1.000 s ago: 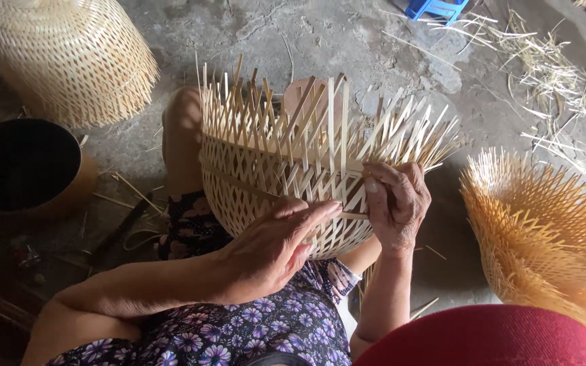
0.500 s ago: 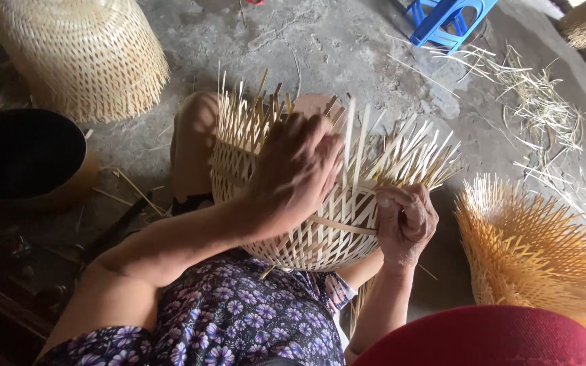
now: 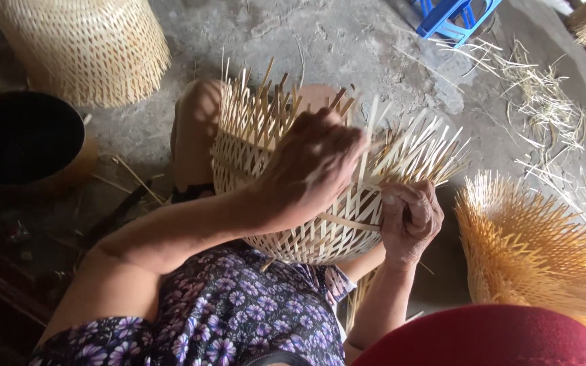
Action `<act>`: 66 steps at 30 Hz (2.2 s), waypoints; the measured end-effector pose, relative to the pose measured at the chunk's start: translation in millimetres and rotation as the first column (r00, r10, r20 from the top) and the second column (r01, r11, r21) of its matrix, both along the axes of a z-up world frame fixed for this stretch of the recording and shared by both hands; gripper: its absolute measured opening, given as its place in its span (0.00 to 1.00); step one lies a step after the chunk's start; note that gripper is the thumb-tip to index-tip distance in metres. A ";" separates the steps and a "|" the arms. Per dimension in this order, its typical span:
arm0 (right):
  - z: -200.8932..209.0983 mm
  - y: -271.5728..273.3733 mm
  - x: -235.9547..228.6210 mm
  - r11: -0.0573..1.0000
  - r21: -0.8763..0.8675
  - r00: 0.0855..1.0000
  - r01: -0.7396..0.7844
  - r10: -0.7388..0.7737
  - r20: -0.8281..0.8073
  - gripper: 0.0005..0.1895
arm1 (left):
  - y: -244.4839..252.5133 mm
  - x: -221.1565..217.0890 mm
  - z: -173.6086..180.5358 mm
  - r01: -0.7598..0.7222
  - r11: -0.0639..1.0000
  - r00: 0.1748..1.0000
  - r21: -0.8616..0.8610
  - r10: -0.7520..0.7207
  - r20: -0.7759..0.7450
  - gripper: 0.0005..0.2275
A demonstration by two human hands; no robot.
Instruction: The person weaves a bamboo basket by hand, interlacing thin bamboo strips through the vertical spokes of the frame. They rotate the basket while tucking and pulling the strands to secure the weave.
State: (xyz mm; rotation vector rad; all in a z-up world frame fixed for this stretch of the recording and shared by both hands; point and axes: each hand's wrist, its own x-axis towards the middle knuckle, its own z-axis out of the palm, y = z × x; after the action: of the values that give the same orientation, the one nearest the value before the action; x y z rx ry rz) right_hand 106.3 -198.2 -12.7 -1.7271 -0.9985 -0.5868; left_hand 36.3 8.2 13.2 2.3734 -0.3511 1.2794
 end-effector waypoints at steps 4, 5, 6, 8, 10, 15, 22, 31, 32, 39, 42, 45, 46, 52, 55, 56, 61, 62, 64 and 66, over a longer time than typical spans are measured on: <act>4.1 2.6 -2.1 1.000 0.021 1.000 -0.004 0.004 -0.019 0.02 | -0.1 9.0 11.6 0.048 0.983 0.989 -0.179 -0.072 -0.132 0.19; 4.4 2.6 -0.9 1.000 0.022 1.000 -0.004 0.004 -0.016 0.02 | 2.3 10.6 7.0 0.048 0.983 0.989 -0.178 -0.072 -0.129 0.19; 4.0 2.1 0.0 1.000 -0.007 0.999 0.030 -0.030 0.017 0.02 | 4.4 12.7 2.0 0.153 0.954 0.982 -0.258 -0.176 -0.070 0.19; 4.3 2.1 0.5 0.997 -0.034 0.997 0.069 -0.068 0.049 0.02 | 7.6 13.6 -2.9 0.261 0.908 0.961 -0.327 -0.278 -0.005 0.19; 5.4 3.2 -0.7 1.000 -0.004 1.000 0.015 -0.015 0.007 0.02 | 9.9 10.1 -3.2 0.306 0.924 0.952 -0.228 -0.294 0.084 0.14; 0.9 0.3 1.6 0.999 -0.018 0.999 0.031 -0.031 0.011 0.03 | -5.6 8.3 0.0 0.122 0.988 0.991 -0.100 -0.126 -0.041 0.13; -2.2 -1.3 4.4 0.999 0.004 0.999 0.044 -0.043 -0.029 0.04 | 10.7 -29.6 13.4 0.246 0.950 0.946 -0.193 -0.191 0.264 0.23; -25.3 -15.0 23.3 0.996 -0.044 0.996 0.071 -0.069 0.053 0.04 | 24.4 -51.7 -10.9 0.344 0.871 0.938 -0.349 -0.338 0.080 0.20; -22.5 -12.8 20.2 0.996 -0.053 0.996 0.077 -0.075 0.039 0.04 | 25.8 -52.6 -11.9 0.345 0.866 0.937 -0.362 -0.344 0.069 0.20; 23.0 5.0 -11.7 0.973 -0.047 0.928 0.225 -0.199 0.315 0.04 | 29.1 -44.7 -28.3 0.221 0.957 0.974 -0.187 -0.208 0.087 0.19; 2.9 -17.3 -2.4 0.881 0.233 0.697 0.411 -0.468 0.543 0.10 | 35.4 -41.7 -40.3 0.271 0.935 0.961 -0.229 -0.248 0.125 0.16; -58.2 -56.1 27.7 0.739 0.455 0.724 0.497 -0.642 0.253 0.18 | 48.8 -44.1 -29.6 0.169 0.946 0.960 -0.278 -0.094 0.264 0.11; -79.6 -65.4 40.5 0.716 0.474 0.812 0.513 -0.584 0.004 0.22 | 56.4 -42.6 -20.4 0.031 0.960 0.919 -0.278 0.082 0.387 0.08; -134.0 -44.9 47.5 0.860 0.370 0.829 0.351 -0.102 -0.550 0.30 | 95.2 -45.4 -71.5 0.074 0.523 0.996 -0.849 -0.077 0.039 0.23; -111.0 -28.6 26.2 0.880 0.392 0.831 0.267 -0.004 -0.557 0.33 | 102.3 -38.0 -85.5 -0.200 0.761 0.976 -0.617 0.098 -0.195 0.25; -100.3 -26.6 16.1 0.879 0.397 0.834 0.265 -0.002 -0.552 0.33 | 99.6 -40.5 -84.6 -0.196 0.763 0.977 -0.616 0.098 -0.189 0.25; -41.7 -10.2 -26.9 0.862 0.253 0.743 0.439 -0.190 -0.641 0.38 | 112.4 -43.0 -118.2 -0.091 0.708 0.995 -0.700 0.030 -0.099 0.34; -47.4 -9.5 -25.1 0.866 0.251 0.742 0.432 -0.184 -0.644 0.38 | 120.4 -38.2 -138.0 -0.101 0.707 0.994 -0.700 0.039 -0.104 0.34; -58.1 -9.1 -21.9 0.865 0.373 0.798 0.336 -0.051 -0.600 0.36 | 135.9 -27.6 -177.3 -0.274 0.863 0.962 -0.424 0.254 -0.106 0.22; -56.2 -4.2 -22.3 0.879 0.361 0.824 0.310 -0.059 -0.563 0.36 | 138.6 -24.2 -174.8 -0.334 0.885 0.942 -0.324 0.322 -0.091 0.19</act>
State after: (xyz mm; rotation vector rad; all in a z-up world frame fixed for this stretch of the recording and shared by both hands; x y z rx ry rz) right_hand 84.0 -202.4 -69.0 -1.4578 -0.2588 -0.3733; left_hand 12.1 146.8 -161.6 2.2118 0.2782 1.3143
